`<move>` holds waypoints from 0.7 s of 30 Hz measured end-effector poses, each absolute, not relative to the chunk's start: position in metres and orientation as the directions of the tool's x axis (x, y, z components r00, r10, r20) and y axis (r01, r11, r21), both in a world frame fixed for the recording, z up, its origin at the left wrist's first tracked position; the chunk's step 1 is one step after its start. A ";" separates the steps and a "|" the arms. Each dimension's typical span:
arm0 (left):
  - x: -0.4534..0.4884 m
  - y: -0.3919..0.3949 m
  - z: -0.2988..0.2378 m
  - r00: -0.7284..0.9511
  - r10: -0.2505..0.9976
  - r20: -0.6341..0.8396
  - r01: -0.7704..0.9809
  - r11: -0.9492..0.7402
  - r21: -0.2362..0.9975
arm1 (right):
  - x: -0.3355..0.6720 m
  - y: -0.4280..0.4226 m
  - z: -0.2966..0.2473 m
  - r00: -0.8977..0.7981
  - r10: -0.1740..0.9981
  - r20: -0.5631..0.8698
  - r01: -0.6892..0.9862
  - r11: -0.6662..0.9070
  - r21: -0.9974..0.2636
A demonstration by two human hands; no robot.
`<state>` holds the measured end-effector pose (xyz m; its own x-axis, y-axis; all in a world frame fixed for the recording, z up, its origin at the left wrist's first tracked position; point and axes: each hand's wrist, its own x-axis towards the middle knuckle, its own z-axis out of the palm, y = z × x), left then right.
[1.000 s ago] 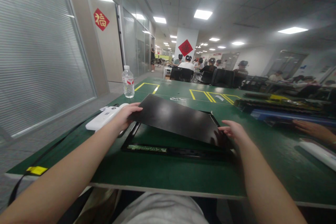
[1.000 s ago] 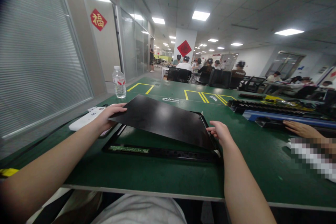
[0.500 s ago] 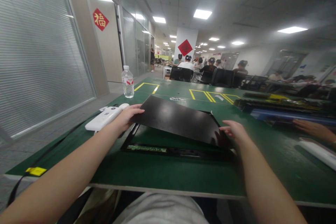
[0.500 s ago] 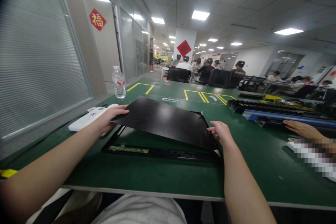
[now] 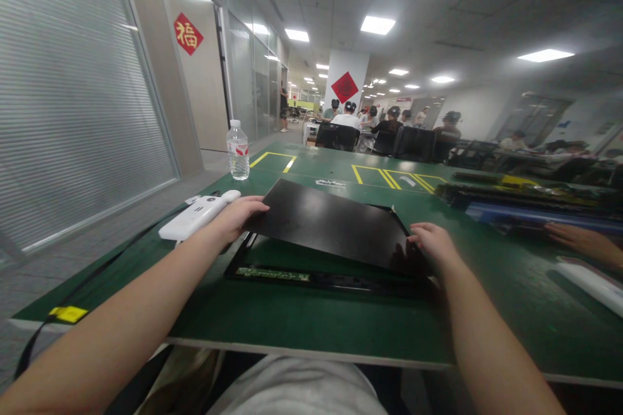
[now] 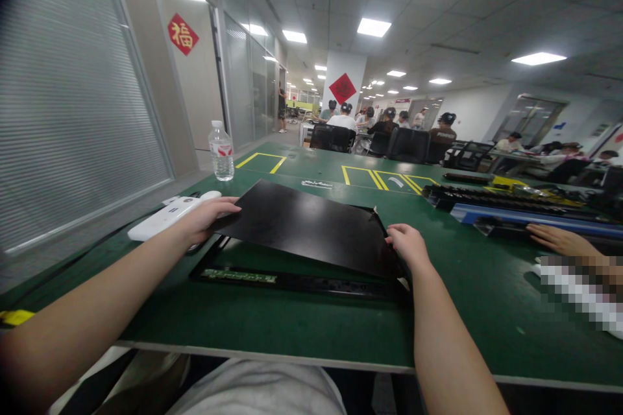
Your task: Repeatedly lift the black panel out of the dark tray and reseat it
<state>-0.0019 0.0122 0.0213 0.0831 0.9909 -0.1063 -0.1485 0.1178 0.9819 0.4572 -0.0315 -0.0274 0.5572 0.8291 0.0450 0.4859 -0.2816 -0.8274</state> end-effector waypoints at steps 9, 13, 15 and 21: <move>0.001 0.010 0.021 0.048 0.987 -0.156 -0.069 0.159 0.985 | 0.456 -0.034 -0.027 0.541 0.837 0.080 0.607 -0.323 -0.726; 0.002 0.008 0.021 0.067 0.985 -0.160 -0.085 0.165 0.983 | 0.452 -0.036 -0.022 0.523 0.847 0.095 0.648 -0.324 -0.689; 0.002 0.008 0.022 0.066 0.984 -0.168 -0.083 0.173 0.981 | 0.450 -0.036 -0.021 0.517 0.851 0.091 0.659 -0.328 -0.677; 0.002 0.010 0.020 0.060 0.983 -0.174 -0.100 0.180 0.979 | 0.448 -0.037 -0.018 0.503 0.857 0.114 0.695 -0.322 -0.643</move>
<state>0.0021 0.0095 0.0195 0.0605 0.9829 -0.1742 -0.1001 0.1796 0.9786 0.4484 -0.0374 -0.0179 0.5029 0.8568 0.1138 0.6949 -0.3225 -0.6428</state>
